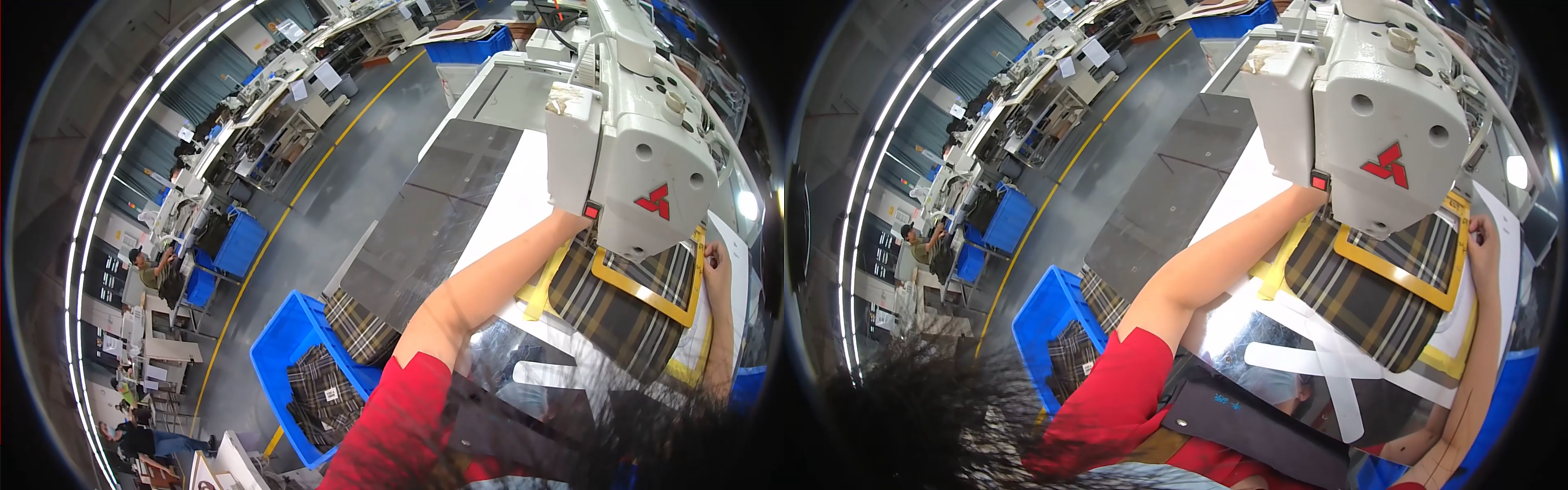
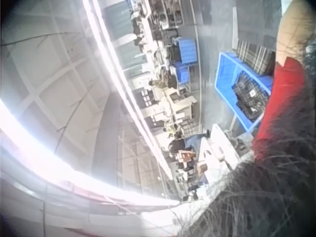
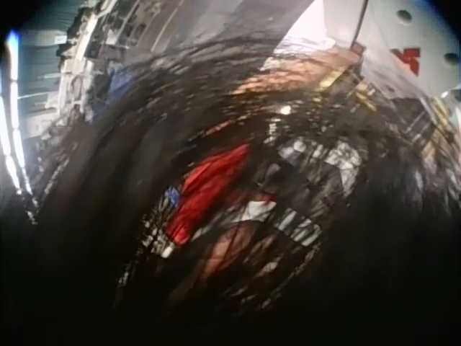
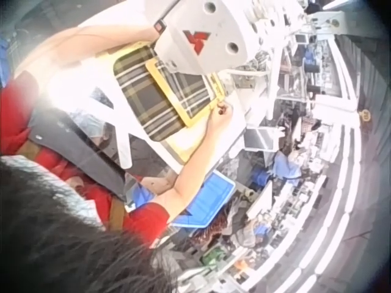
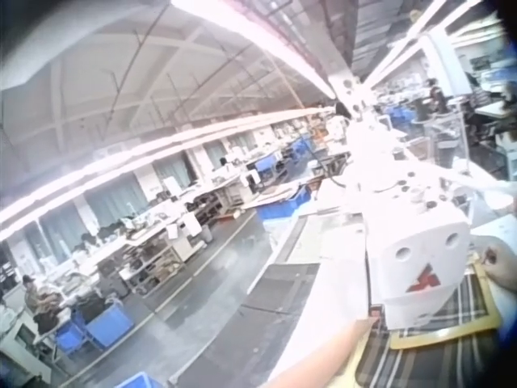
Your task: Operating an industrial sewing machine to sew fabric patches onto a base material.
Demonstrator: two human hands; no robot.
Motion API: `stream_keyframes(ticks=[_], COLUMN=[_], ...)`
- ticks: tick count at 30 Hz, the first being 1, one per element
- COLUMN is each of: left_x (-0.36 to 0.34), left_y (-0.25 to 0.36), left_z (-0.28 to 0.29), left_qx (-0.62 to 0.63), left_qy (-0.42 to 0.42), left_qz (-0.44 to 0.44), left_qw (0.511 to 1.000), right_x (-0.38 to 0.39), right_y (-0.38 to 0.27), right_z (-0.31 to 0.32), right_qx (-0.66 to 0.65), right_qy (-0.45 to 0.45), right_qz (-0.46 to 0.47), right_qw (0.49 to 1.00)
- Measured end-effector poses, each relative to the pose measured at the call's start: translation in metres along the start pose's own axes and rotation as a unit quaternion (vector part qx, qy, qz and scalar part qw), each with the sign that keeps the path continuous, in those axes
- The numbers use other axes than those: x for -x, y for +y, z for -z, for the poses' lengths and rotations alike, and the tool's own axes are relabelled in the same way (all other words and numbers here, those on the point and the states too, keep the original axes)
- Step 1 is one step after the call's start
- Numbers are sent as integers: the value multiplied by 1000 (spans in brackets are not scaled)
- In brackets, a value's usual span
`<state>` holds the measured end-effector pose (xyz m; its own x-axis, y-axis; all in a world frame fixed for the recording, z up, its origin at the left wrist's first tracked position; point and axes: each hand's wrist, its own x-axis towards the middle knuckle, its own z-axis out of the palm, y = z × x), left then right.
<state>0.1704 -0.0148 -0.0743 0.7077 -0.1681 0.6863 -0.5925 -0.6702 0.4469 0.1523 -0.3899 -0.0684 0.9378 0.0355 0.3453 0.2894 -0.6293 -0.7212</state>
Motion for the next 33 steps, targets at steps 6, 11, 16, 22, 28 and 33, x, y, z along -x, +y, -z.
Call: stream_keyframes(ticks=[6,11,16,22,28,33], left_x=[-6,4,-2,-23,-2,-1], left_y=[-8,-6,-5,-44,-50,-46], left_z=[-4,3,8,42,58,57], left_qx=[-22,-36,49,178,227,208], left_qy=[13,19,-21,-109,-165,-165], left_qz=[34,61,39,-38,-87,-73], left_qw=[999,997,998,977,956,961], right_x=[0,2,10,-21,-11,-8], right_y=[-1,2,1,-53,-45,-39], right_z=[0,3,10,-28,-10,-5], right_qx=[-23,-16,75,22,-19,-120], right_qy=[-50,-26,58,43,25,-35], right_qz=[1,-2,36,61,11,25], right_qw=[998,1000,995,997,999,992])
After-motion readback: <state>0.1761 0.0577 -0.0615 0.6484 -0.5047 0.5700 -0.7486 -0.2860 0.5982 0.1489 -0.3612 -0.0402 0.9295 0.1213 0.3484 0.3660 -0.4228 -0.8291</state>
